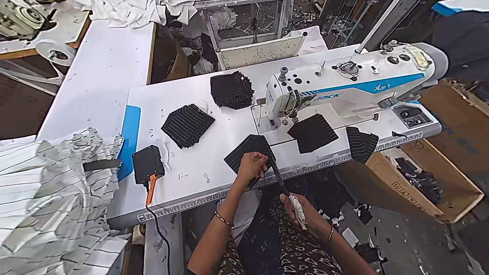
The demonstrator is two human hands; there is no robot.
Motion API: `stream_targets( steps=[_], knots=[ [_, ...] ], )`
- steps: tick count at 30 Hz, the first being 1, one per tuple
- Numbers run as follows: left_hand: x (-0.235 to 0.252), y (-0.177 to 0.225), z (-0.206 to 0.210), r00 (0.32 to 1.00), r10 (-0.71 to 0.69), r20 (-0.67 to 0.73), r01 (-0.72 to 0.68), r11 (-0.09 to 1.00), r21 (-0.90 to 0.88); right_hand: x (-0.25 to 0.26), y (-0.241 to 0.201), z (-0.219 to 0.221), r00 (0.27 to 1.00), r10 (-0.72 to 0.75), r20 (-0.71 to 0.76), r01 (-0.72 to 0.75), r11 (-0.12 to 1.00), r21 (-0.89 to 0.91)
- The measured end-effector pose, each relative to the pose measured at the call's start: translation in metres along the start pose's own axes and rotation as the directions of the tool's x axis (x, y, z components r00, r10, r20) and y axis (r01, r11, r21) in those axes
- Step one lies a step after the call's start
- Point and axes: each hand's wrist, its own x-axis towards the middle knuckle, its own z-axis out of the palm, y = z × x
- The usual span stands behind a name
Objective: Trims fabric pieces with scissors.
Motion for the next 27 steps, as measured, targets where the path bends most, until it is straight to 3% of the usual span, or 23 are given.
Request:
stream_targets(
  steps=[5,19,22,24,25,27],
  knots=[
    [0.001,-0.001,0.0,1.0,0.0,0.004,0.0,1.0,-0.015,-0.002,0.006,-0.001,0.998,-0.03,-0.053,0.028,0.999,-0.038],
    [0.001,0.0,-0.006,0.998,-0.013,0.059,0.01,0.999,0.042,0.009,-0.011,0.0,0.999,-0.019,-0.025,0.02,1.0,0.009],
    [-0.003,-0.003,-0.015,0.972,0.033,0.234,-0.054,0.995,0.082,0.006,-0.01,-0.002,0.997,-0.053,0.049,0.047,0.991,0.122],
    [-0.009,-0.001,-0.028,0.88,0.057,0.472,-0.137,0.981,0.137,0.003,-0.009,-0.006,0.989,-0.11,0.102,0.087,0.973,0.212],
    [-0.011,0.002,-0.033,0.846,0.07,0.528,-0.185,0.968,0.168,0.001,-0.009,-0.008,0.985,-0.133,0.109,0.104,0.965,0.239],
    [-0.013,0.011,-0.037,0.904,0.158,0.398,-0.288,0.913,0.291,-0.001,-0.009,-0.013,0.984,-0.155,0.092,0.125,0.956,0.264]
  ],
)
